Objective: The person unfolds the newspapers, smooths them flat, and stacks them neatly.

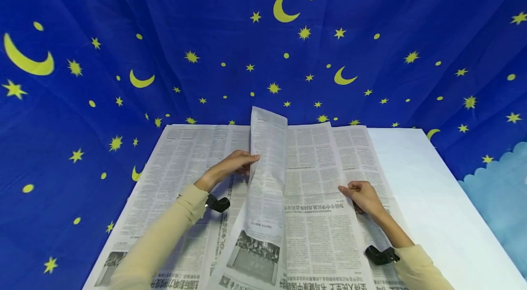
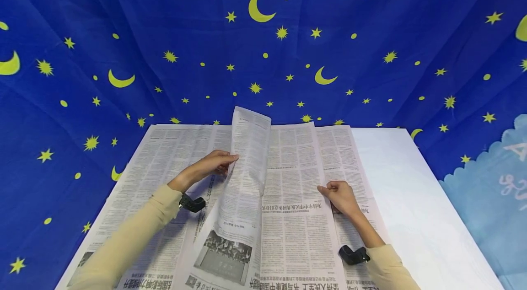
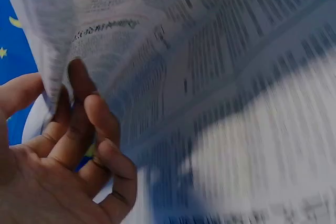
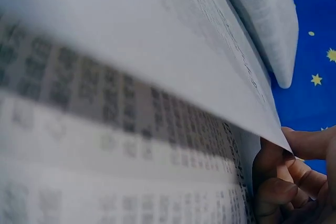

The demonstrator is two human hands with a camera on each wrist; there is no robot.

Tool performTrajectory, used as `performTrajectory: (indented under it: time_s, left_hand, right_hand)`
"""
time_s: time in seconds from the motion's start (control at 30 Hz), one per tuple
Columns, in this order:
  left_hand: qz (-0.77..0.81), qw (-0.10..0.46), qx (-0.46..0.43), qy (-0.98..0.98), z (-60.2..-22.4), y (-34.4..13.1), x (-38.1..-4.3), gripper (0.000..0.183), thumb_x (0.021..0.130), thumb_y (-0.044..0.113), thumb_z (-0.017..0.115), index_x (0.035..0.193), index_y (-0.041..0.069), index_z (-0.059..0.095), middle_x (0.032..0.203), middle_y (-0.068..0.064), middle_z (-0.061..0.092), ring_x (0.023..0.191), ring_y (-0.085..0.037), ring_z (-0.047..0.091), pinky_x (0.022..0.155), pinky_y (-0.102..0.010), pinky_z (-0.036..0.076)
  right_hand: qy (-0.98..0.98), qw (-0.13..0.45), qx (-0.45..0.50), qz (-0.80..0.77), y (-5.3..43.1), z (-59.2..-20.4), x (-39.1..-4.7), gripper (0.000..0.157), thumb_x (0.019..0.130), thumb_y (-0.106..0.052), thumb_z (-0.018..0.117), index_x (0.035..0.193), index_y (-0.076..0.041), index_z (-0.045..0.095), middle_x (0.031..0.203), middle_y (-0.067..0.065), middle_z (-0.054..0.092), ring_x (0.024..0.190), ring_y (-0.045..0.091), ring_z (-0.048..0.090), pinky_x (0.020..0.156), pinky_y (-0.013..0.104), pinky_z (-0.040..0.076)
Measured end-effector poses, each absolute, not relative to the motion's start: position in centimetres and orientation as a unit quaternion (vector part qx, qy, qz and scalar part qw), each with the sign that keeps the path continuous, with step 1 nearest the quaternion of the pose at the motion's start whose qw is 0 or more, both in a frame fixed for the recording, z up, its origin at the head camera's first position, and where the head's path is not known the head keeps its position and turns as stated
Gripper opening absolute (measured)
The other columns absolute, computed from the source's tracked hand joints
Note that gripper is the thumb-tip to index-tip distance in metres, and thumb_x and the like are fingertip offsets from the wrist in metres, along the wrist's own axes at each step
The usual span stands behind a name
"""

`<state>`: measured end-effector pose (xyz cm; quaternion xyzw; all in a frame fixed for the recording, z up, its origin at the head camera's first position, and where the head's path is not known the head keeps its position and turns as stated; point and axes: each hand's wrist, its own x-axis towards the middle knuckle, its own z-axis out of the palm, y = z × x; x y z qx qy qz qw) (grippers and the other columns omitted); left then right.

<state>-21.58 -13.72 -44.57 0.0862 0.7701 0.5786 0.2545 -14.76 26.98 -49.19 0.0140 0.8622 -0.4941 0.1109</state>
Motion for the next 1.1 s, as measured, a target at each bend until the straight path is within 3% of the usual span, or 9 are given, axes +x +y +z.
performTrajectory:
  time_s: [0.23, 0.5, 0.6, 0.7, 0.83, 0.93, 1.1]
  left_hand:
    - [0.554, 0.262, 0.029, 0.790, -45.1, -16.5, -21.0, 0.031, 0.099, 0.030, 0.054, 0.074, 0.012, 0.053, 0.063, 0.000, 0.056, 0.055, -0.013, 0.055, 0.058, -0.028, 0.045]
    - [0.512, 0.201, 0.017, 0.835, -46.0, -18.6, -19.5, 0.034, 0.094, 0.014, 0.047, 0.062, 0.014, 0.035, 0.054, 0.005, 0.033, 0.051, -0.011, 0.034, 0.055, -0.027, 0.034]
    - [0.499, 0.190, -0.005, 0.845, -46.1, -19.1, -18.9, 0.030, 0.094, 0.015, 0.046, 0.065, 0.012, 0.040, 0.054, 0.006, 0.031, 0.050, -0.009, 0.029, 0.053, -0.025, 0.031]
    - [0.506, 0.189, -0.010, 0.842, -46.0, -19.5, -18.4, 0.021, 0.094, 0.013, 0.046, 0.086, 0.000, 0.060, 0.059, 0.006, 0.045, 0.053, -0.007, 0.040, 0.055, -0.026, 0.039]
    - [0.505, 0.187, 0.000, 0.843, -46.1, -20.1, -17.9, 0.036, 0.094, 0.008, 0.049, 0.124, -0.010, 0.056, 0.082, -0.010, 0.068, 0.065, -0.011, 0.058, 0.063, -0.030, 0.050]
    - [0.499, 0.186, -0.010, 0.847, -46.2, -20.5, -17.7, 0.037, 0.096, 0.007, 0.052, 0.128, -0.010, 0.053, 0.094, -0.016, 0.071, 0.070, -0.012, 0.062, 0.066, -0.031, 0.051]
    - [0.504, 0.176, -0.028, 0.845, -46.4, -21.4, -17.4, 0.043, 0.098, 0.010, 0.055, 0.134, -0.012, 0.047, 0.081, -0.007, 0.068, 0.062, -0.008, 0.057, 0.061, -0.029, 0.049]
  right_hand:
    - [0.867, 0.101, 0.019, -0.488, 27.5, -49.3, -14.6, 0.040, 0.096, -0.032, 0.063, 0.069, -0.007, 0.047, 0.046, -0.006, 0.032, 0.035, 0.008, 0.030, 0.036, 0.024, 0.030]
    - [0.875, 0.097, 0.022, -0.473, 27.7, -49.6, -14.2, 0.040, 0.096, -0.033, 0.063, 0.070, -0.006, 0.049, 0.044, -0.007, 0.034, 0.034, 0.007, 0.031, 0.035, 0.023, 0.030]
    - [0.874, 0.097, 0.017, -0.475, 27.7, -49.7, -14.1, 0.041, 0.096, -0.034, 0.063, 0.070, -0.006, 0.048, 0.045, -0.007, 0.035, 0.034, 0.007, 0.031, 0.035, 0.023, 0.030]
    - [0.870, 0.094, 0.022, -0.484, 27.7, -49.7, -14.2, 0.041, 0.095, -0.034, 0.064, 0.070, -0.006, 0.048, 0.045, -0.006, 0.036, 0.034, 0.007, 0.030, 0.035, 0.023, 0.029]
    - [0.867, 0.095, 0.018, -0.488, 27.8, -49.6, -14.3, 0.041, 0.095, -0.033, 0.064, 0.071, -0.005, 0.049, 0.045, -0.006, 0.036, 0.034, 0.007, 0.030, 0.035, 0.024, 0.029]
    - [0.867, 0.095, 0.013, -0.489, 27.8, -49.4, -14.4, 0.040, 0.096, -0.033, 0.064, 0.071, -0.003, 0.051, 0.044, -0.006, 0.037, 0.033, 0.007, 0.030, 0.034, 0.025, 0.029]
    - [0.866, 0.092, 0.010, -0.491, 27.8, -49.3, -14.5, 0.040, 0.096, -0.031, 0.064, 0.071, -0.002, 0.052, 0.044, -0.004, 0.038, 0.033, 0.007, 0.031, 0.034, 0.026, 0.030]
